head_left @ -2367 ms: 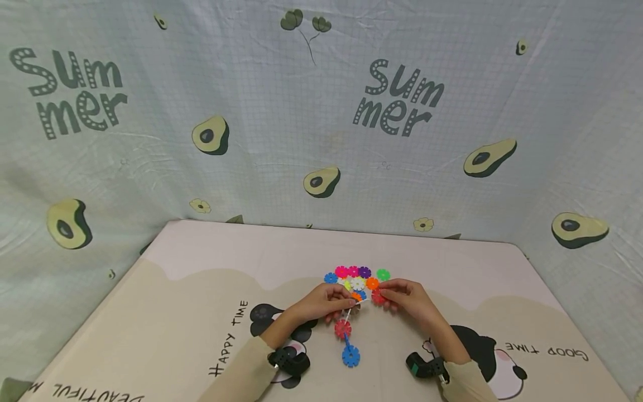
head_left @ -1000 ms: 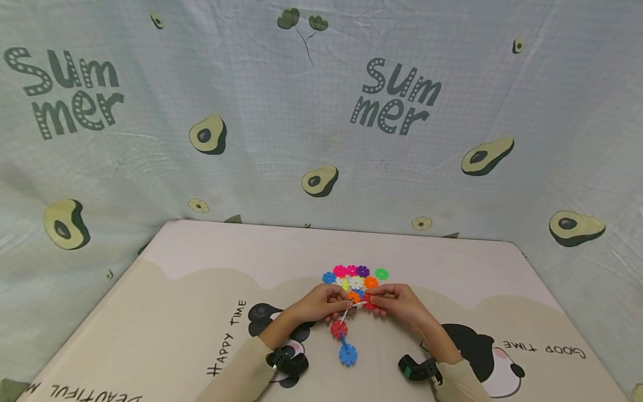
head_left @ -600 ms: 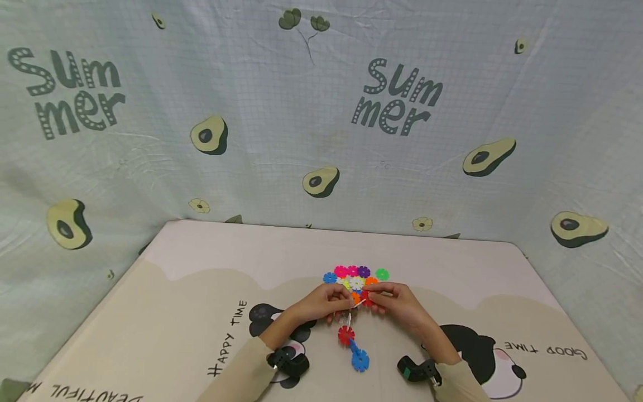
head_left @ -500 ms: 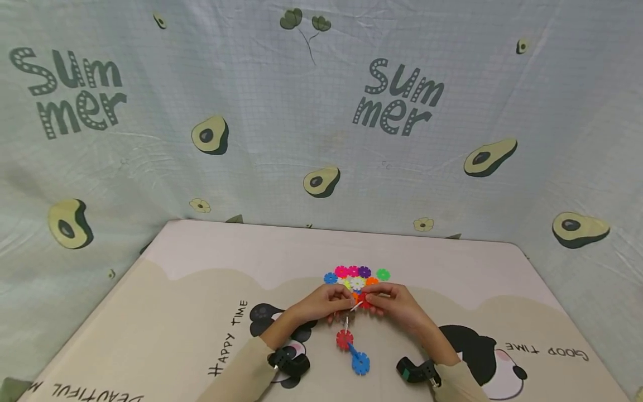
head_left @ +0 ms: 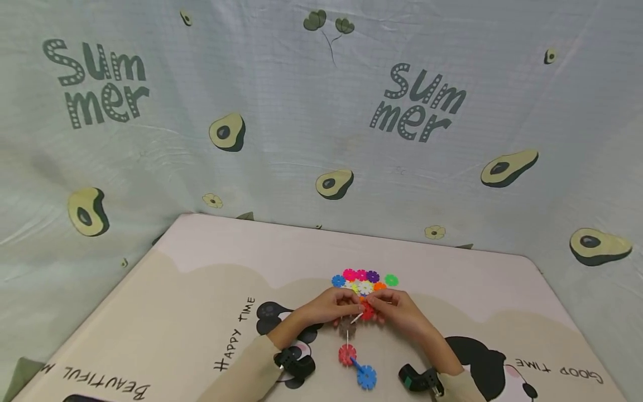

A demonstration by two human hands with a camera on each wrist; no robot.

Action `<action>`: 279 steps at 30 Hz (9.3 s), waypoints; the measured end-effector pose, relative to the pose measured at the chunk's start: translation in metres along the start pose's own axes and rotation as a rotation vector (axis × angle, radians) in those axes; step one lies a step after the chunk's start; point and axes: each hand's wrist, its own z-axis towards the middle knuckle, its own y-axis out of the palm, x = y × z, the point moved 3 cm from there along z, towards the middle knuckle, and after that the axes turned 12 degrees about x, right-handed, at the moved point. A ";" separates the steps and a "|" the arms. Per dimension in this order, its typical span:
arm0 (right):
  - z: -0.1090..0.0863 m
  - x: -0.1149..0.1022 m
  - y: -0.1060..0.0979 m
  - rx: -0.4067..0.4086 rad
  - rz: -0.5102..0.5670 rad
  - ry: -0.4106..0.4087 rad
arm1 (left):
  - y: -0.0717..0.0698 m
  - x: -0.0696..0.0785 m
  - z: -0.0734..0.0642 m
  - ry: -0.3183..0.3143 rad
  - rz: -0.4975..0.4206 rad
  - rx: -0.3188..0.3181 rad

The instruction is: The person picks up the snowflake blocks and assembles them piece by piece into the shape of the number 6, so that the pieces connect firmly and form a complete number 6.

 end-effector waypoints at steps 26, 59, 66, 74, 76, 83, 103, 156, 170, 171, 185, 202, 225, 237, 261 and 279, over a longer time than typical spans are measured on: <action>0.010 -0.001 0.008 0.024 -0.148 -0.076 | 0.000 -0.003 -0.003 -0.040 -0.026 0.037; -0.001 0.013 -0.017 -0.026 0.105 0.002 | -0.004 -0.001 -0.002 -0.029 -0.005 0.063; -0.003 0.018 -0.018 -0.052 0.136 -0.021 | -0.002 -0.003 -0.003 -0.027 -0.018 0.067; -0.002 0.013 -0.018 -0.012 0.058 -0.056 | -0.002 -0.002 -0.002 -0.017 -0.017 0.060; -0.002 0.011 -0.018 0.001 0.028 -0.066 | -0.002 -0.002 -0.002 -0.021 -0.010 0.055; -0.002 0.007 -0.017 0.025 0.004 -0.178 | -0.002 -0.002 -0.001 -0.013 -0.005 0.027; 0.001 0.005 -0.015 0.016 -0.015 -0.328 | -0.002 -0.002 -0.001 0.021 -0.021 -0.004; -0.002 0.001 0.021 -0.009 -0.219 -0.237 | -0.007 -0.001 0.000 -0.071 -0.143 0.077; -0.003 -0.002 0.024 0.004 -0.256 -0.239 | -0.009 -0.002 0.000 -0.053 -0.135 0.121; -0.003 -0.001 0.024 0.003 -0.257 -0.245 | -0.009 -0.002 0.000 -0.051 -0.135 0.123; -0.004 -0.004 0.024 -0.016 -0.254 -0.245 | -0.011 -0.001 0.000 -0.045 -0.163 0.166; -0.007 -0.004 0.030 -0.031 -0.291 -0.291 | -0.012 -0.004 -0.003 -0.059 -0.212 0.142; -0.008 -0.008 0.030 -0.066 -0.254 -0.328 | -0.038 -0.009 -0.004 -0.082 -0.186 0.066; -0.002 0.002 0.016 -0.040 -0.113 -0.153 | -0.039 -0.013 -0.004 -0.077 -0.170 0.035; -0.003 0.007 0.003 0.166 0.347 0.056 | -0.037 -0.009 -0.005 -0.099 -0.127 0.035; -0.002 0.004 0.004 0.288 0.450 0.080 | -0.035 -0.010 -0.005 -0.062 -0.068 0.048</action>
